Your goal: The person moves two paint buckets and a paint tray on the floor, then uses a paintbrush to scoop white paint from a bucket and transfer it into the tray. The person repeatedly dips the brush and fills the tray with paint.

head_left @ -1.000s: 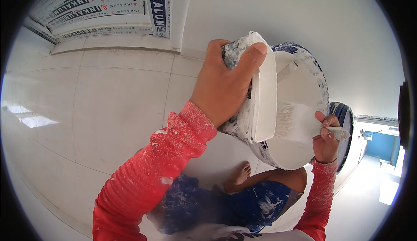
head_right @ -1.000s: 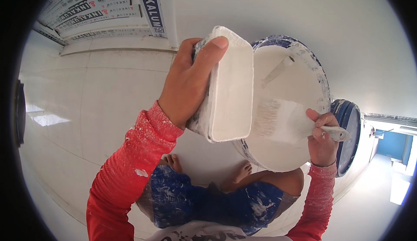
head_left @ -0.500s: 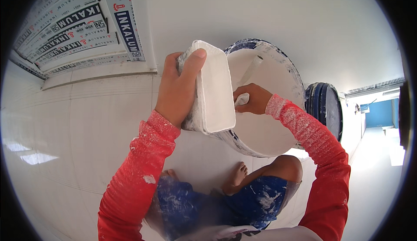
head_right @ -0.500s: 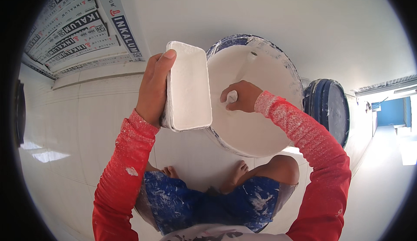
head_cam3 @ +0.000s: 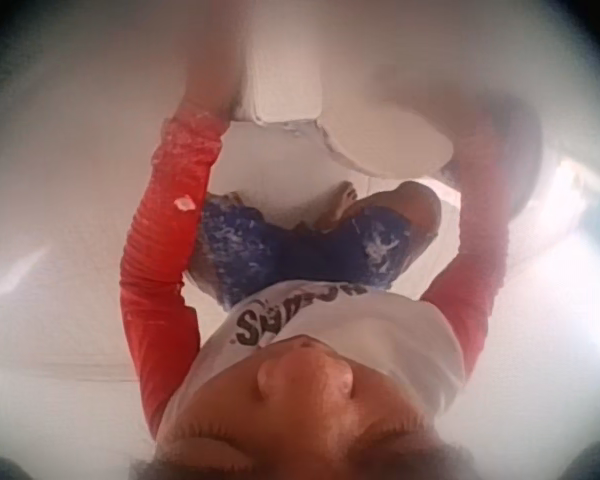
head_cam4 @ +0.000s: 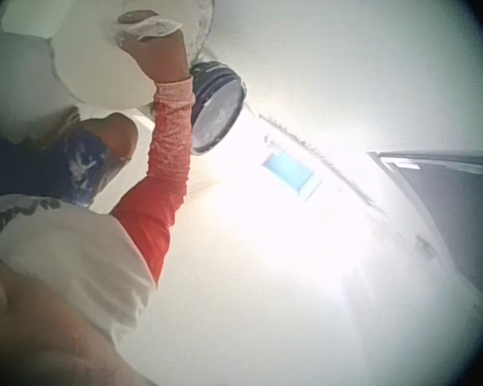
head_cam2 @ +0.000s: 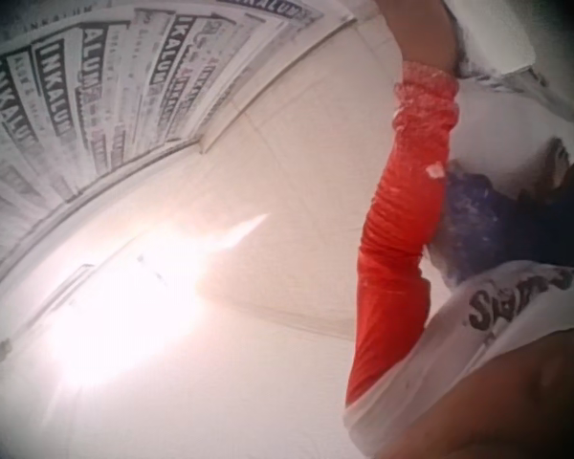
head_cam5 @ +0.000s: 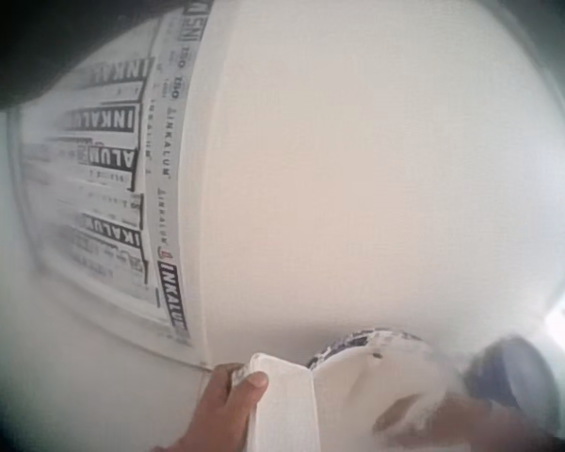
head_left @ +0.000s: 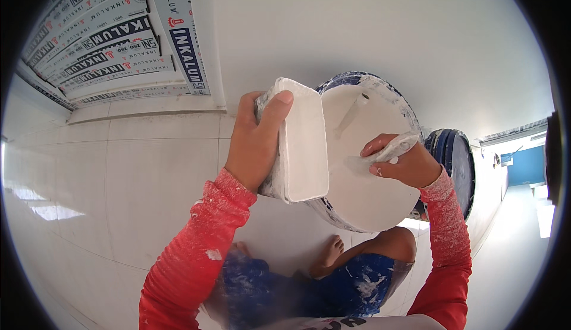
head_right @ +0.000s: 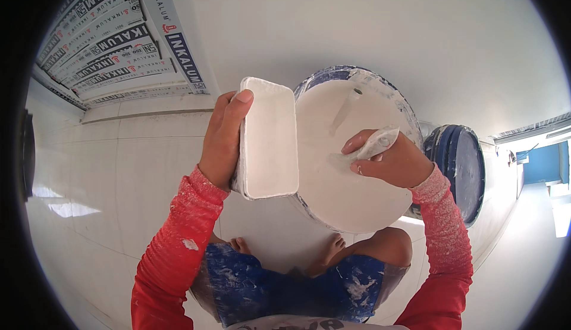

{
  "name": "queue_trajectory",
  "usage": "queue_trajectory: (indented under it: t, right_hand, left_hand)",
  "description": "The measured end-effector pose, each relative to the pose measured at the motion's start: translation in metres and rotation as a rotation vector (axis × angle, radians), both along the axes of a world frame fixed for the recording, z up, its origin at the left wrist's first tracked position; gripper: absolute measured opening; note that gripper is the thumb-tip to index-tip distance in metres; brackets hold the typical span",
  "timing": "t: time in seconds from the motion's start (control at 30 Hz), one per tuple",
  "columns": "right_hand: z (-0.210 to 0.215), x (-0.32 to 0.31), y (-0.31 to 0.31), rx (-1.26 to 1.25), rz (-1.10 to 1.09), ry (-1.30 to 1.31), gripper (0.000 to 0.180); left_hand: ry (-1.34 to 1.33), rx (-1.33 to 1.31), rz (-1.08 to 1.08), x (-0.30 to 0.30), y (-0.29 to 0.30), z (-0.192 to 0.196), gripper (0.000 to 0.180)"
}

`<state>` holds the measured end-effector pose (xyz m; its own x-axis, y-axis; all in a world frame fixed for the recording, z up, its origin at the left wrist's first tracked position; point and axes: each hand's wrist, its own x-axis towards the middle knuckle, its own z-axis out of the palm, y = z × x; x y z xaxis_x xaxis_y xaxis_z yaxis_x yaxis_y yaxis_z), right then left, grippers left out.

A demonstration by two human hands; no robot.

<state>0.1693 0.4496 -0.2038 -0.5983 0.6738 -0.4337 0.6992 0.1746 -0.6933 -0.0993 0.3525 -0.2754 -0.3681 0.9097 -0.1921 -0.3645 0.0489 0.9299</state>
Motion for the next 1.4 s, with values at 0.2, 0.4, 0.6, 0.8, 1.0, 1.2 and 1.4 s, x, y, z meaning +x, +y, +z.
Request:
queue_trajectory:
  t: [0.2, 0.4, 0.6, 0.8, 1.0, 1.2, 1.4]
  right_hand:
    - [-0.026, 0.024, -0.018, 0.107, -0.348, 0.14, 0.022]
    - [0.001, 0.05, -0.016, 0.185, -0.663, 0.64, 0.024]
    - [0.011, 0.002, -0.025, -0.017, -0.658, 1.05, 0.028]
    - [-0.016, -0.043, -0.046, -0.131, -0.468, 0.861, 0.025]
    - [-0.022, -0.031, -0.049, -0.061, -0.478, 0.861, 0.023]
    - [-0.014, -0.009, -0.05, 0.03, -0.529, 0.823, 0.023]
    - [-0.01, 0.014, -0.045, 0.116, -0.646, 0.794, 0.022]
  left_hand:
    - [0.013, 0.006, 0.006, 0.001, -0.002, 0.004, 0.072]
    - [0.052, -0.005, 0.008, 0.001, -0.002, 0.002, 0.075]
    - [0.032, -0.043, 0.017, 0.004, -0.004, 0.005, 0.074]
    - [0.051, -0.045, 0.041, 0.004, -0.004, 0.003, 0.071]
    - [0.025, -0.069, 0.024, 0.005, -0.004, 0.0, 0.065]
    - [0.027, -0.058, 0.035, 0.004, -0.004, -0.001, 0.068]
    - [0.002, -0.084, 0.052, 0.004, -0.004, -0.002, 0.057]
